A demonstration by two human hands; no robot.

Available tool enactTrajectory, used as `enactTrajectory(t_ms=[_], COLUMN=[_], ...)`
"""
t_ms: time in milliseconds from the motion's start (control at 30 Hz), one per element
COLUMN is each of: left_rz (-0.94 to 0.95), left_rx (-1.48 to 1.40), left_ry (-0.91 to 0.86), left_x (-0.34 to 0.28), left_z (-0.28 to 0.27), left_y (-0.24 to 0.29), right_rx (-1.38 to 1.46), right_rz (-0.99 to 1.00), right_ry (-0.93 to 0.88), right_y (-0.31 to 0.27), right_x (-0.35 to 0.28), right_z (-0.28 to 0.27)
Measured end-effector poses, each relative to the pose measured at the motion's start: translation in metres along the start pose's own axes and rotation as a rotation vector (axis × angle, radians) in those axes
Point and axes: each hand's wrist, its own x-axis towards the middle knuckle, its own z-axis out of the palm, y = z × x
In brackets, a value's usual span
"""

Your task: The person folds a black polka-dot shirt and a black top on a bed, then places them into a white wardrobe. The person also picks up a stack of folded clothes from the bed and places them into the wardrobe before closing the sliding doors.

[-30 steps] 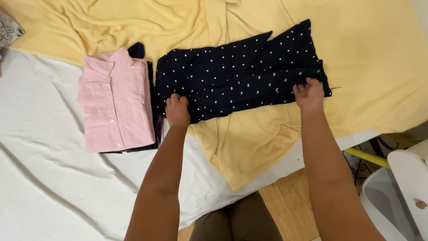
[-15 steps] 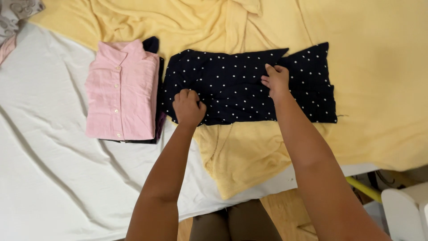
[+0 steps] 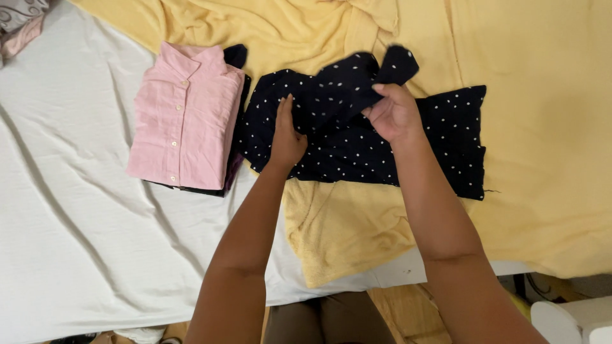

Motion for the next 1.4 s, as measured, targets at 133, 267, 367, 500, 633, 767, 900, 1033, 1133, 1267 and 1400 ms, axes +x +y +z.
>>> enactTrajectory(t_ms=[133, 267, 367, 500, 633, 767, 900, 1033, 1133, 1267, 1400], left_rz=[-0.116, -0.315, -0.049, -0.046, -0.238, -0.353, -0.309, -0.408, -0.444, -0.241, 0.051], left_rx=[-0.186, 0.031, 0.342, 0.431, 0.538, 0.533, 0.508, 0.440, 0.395, 0.395, 0.495], left_ry=[-0.127, -0.288, -0.304, -0.362, -0.532, -0.746, -0.723, -0.633, -0.452, -0.254, -0.283], left_x=[0.025, 0.018, 0.009, 0.006, -0.006, -0.009, -0.007, 0.004, 0.012, 0.013, 0.001], left_z=[-0.014, -0.012, -0.022, -0.044, -0.035, -0.045, -0.040, -0.032, -0.023, -0.012, 0.011], left_y=[0.024, -0.019, -0.037, -0.023, -0.059, -0.047, -0.050, -0.064, -0.062, -0.023, 0.014], right_rx=[0.009, 0.006, 0.032, 0.206, 0.216, 0.186, 0.180, 0.206, 0.078, -0.102, -0.394], right_rz=[-0.020, -0.152, -0.268, -0.275, -0.222, -0.192, -0.251, -0.398, -0.533, -0.320, -0.102], right_ry=[-0.290, -0.397, -0.548, -0.448, -0.122, -0.028, 0.039, -0.054, 0.022, 0.767, 1.055], right_y=[-0.016, -0.018, -0.007, 0.036, 0.065, 0.082, 0.058, 0.003, -0.021, -0.011, 0.008], right_x=[-0.045, -0.079, -0.102, -0.137, -0.161, -0.157, -0.142, -0.137, -0.132, -0.113, -0.108], right_z=[0.034, 0.019, -0.026, -0.107, -0.092, -0.089, -0.092, -0.085, -0.088, -0.173, -0.272])
